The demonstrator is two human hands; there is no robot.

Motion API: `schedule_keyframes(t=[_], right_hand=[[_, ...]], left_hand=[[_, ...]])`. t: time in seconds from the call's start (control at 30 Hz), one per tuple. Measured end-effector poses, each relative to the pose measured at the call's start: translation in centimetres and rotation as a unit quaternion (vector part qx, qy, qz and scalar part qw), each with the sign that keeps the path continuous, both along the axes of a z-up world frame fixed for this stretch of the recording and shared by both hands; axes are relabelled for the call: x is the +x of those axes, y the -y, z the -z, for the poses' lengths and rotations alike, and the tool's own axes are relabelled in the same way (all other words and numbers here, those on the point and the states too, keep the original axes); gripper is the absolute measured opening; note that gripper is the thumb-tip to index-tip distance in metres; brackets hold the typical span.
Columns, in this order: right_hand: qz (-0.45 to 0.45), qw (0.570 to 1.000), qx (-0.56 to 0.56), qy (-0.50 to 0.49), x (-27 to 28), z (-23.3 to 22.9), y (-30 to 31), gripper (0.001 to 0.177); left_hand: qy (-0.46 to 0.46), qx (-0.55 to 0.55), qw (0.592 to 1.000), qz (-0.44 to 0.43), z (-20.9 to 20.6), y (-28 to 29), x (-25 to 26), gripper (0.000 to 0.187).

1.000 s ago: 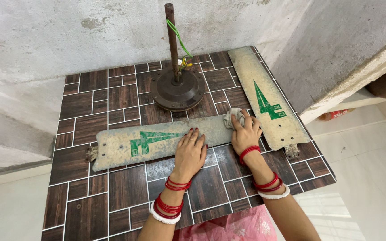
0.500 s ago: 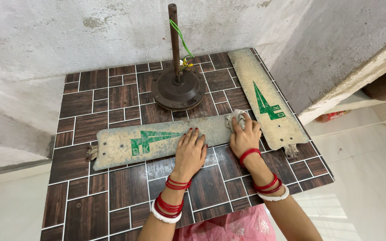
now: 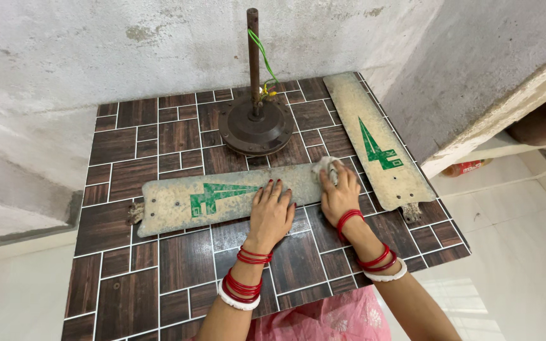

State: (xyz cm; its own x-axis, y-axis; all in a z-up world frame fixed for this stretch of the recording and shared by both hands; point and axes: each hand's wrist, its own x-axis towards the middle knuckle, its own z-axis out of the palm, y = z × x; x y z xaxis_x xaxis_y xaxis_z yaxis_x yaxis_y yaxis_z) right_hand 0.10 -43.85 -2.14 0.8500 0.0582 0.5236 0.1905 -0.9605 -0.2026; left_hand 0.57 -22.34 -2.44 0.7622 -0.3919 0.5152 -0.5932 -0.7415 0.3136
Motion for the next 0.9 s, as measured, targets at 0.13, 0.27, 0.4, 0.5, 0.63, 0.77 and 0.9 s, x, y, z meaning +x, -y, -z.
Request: schedule_keyframes(t=[0.13,0.27,0.4,0.5,0.63,0.77,0.9], right_hand=[[-0.130,0.991,0.022,-0.023,-0.7,0.1,-0.5,0.054],[-0.024,0.999,0.016,-0.029,-0.1,-0.2,-1.0,0.052],[0.019,0.999,-0.009,-0.033,-0.1,-0.4,-2.7,0.053],[-0.113,0.992,0.022,-0.051,-1.1,0.0,-4.6,0.055],[-0.121,0.991,0.012,-0.057,-0.5,-0.5,-5.9,0.055],[-0.015,0.998,0.001,-0.058,0.8,-1.1,-6.7,0.052],[-0.044,0.996,-0.037,-0.064,0.0,-0.8,-9.3,0.056]], left_hand=[[-0.021,0.014,0.999,-0.029,0.1,-1.3,0.9,0.040],[-0.025,0.029,0.998,-0.056,0.3,-2.9,1.4,0.043],[-0.029,0.033,0.997,-0.057,0.2,-3.7,1.1,0.044],[-0.028,0.039,0.997,-0.059,0.2,-4.1,0.7,0.043],[-0.027,0.036,0.997,-0.061,0.1,-4.7,0.4,0.042],[-0.017,0.034,0.997,-0.061,0.0,-5.7,0.2,0.042],[-0.029,0.033,0.997,-0.060,-0.2,-6.4,0.0,0.042]])
